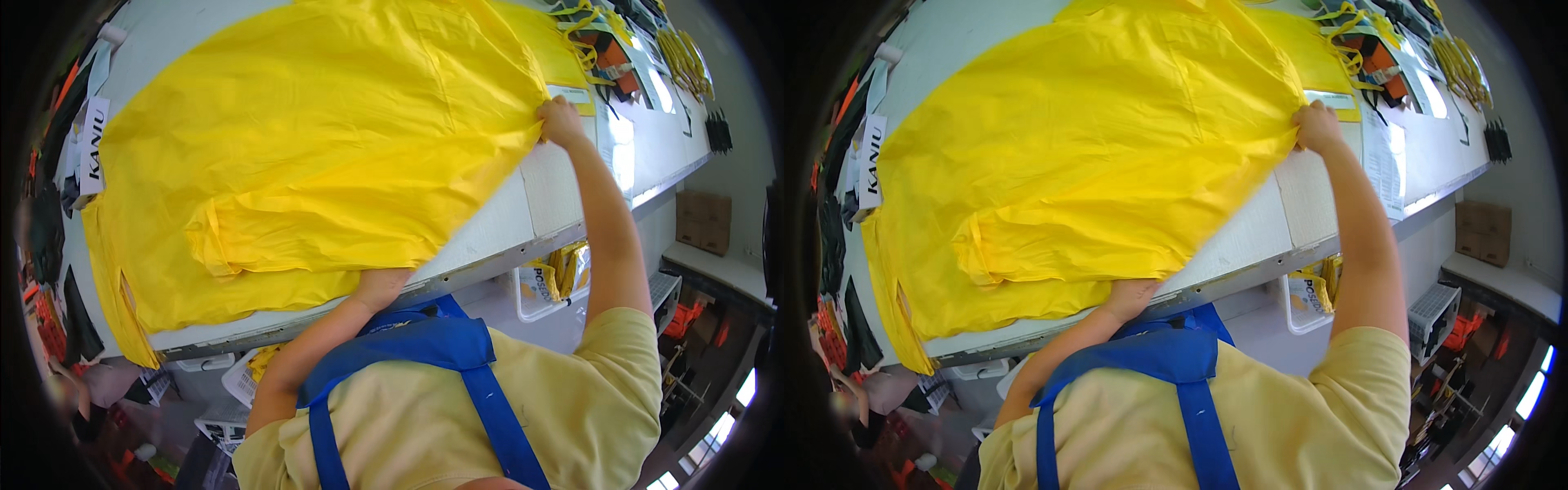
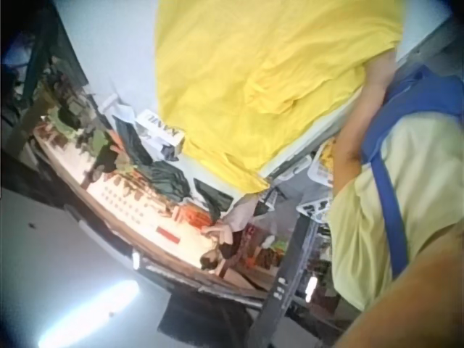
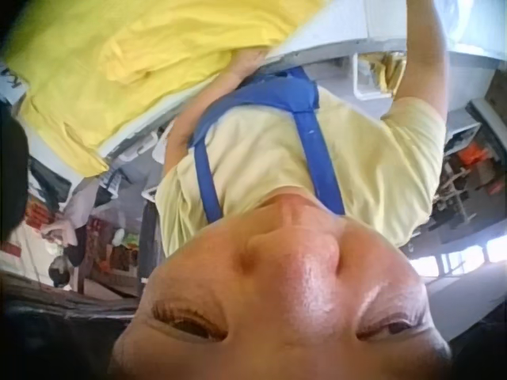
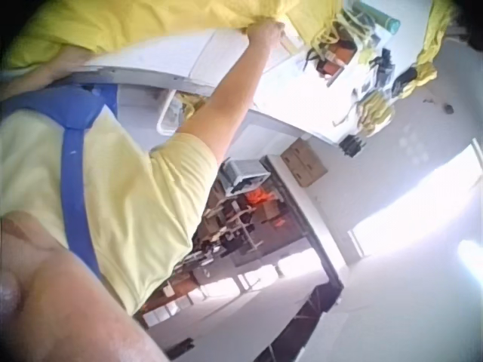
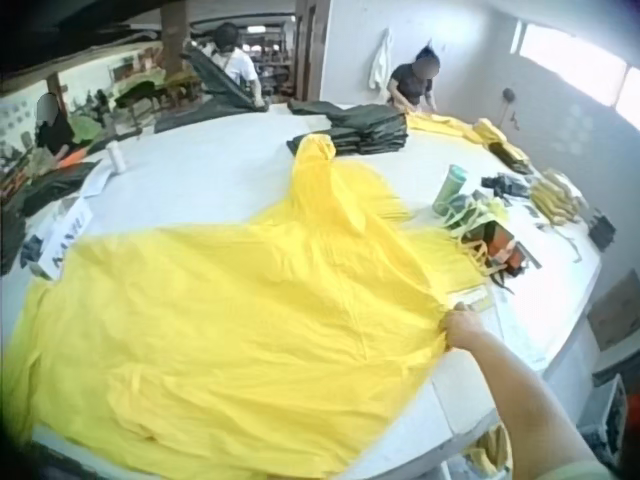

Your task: The person folds a yellow garment on a table, smooths it, and places it into a white basket. They then pick up another yellow garment, unfold it, and trim loose threads using scissors before folding it again.

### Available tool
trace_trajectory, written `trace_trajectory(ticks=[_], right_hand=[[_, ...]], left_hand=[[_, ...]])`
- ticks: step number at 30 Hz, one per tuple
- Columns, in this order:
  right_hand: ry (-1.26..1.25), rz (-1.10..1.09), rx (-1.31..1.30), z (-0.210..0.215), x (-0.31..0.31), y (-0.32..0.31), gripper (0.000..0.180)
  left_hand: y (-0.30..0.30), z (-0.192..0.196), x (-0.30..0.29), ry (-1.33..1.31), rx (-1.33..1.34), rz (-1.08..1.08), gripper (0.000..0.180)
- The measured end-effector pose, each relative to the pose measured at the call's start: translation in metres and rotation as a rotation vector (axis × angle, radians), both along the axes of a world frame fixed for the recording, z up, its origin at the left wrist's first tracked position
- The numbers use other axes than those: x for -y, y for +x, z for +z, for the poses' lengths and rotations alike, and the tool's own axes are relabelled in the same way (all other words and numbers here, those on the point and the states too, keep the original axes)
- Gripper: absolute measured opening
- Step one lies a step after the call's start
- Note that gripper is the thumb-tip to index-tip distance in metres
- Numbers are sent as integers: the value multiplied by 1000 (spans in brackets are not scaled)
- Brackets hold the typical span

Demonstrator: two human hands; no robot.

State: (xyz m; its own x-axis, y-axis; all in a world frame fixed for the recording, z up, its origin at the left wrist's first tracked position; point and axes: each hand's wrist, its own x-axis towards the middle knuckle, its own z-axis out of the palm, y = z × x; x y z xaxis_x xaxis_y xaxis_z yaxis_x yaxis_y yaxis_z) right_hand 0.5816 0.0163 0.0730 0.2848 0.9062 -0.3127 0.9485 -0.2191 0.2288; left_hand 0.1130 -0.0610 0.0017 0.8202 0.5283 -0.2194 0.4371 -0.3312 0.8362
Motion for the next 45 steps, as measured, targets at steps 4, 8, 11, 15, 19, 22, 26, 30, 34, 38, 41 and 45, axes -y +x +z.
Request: trace_trajectory(ticks=[4,8,11,15,19,22,26,30,34,38,41,45], right_hand=[[120,-61,150,-25,-6,-12,25],[59,-177,-26,-20,6,-3,27],[655,-77,-127,-13,-4,-47,36],[583,-27,-1046,-10,-28,-247,23],[-98,-361,-1945,17,-36,-428,31],[-358,-652,-2125,23,-52,-469,29],[-330,-1031,-2414,57,-49,-472,12],[-203,-1101,-2535,72,-39,-456,18],[-336,-245,-2144,65,-7,-425,38],[-161,-588,-2655,78,5,-402,44],[82,-702,-2220,67,-3,-406,35],[267,-1281,-2558,72,-9,-395,33]], left_hand=[[-3,31,9,-25,170,-114,24],[-104,62,-57,-38,343,499,33],[-191,58,-129,872,-368,1405,38],[-249,22,-150,146,-44,1513,41],[-198,90,-153,-288,358,1308,40],[-192,116,-151,-459,350,1075,39],[-191,118,-139,-497,759,1231,47],[-185,128,-95,-1193,884,1259,57],[-163,141,-84,-1074,961,913,63],[-152,148,-75,-585,662,764,72],[-142,157,-77,-989,1019,845,47],[-140,165,-86,-1417,1489,773,25]])
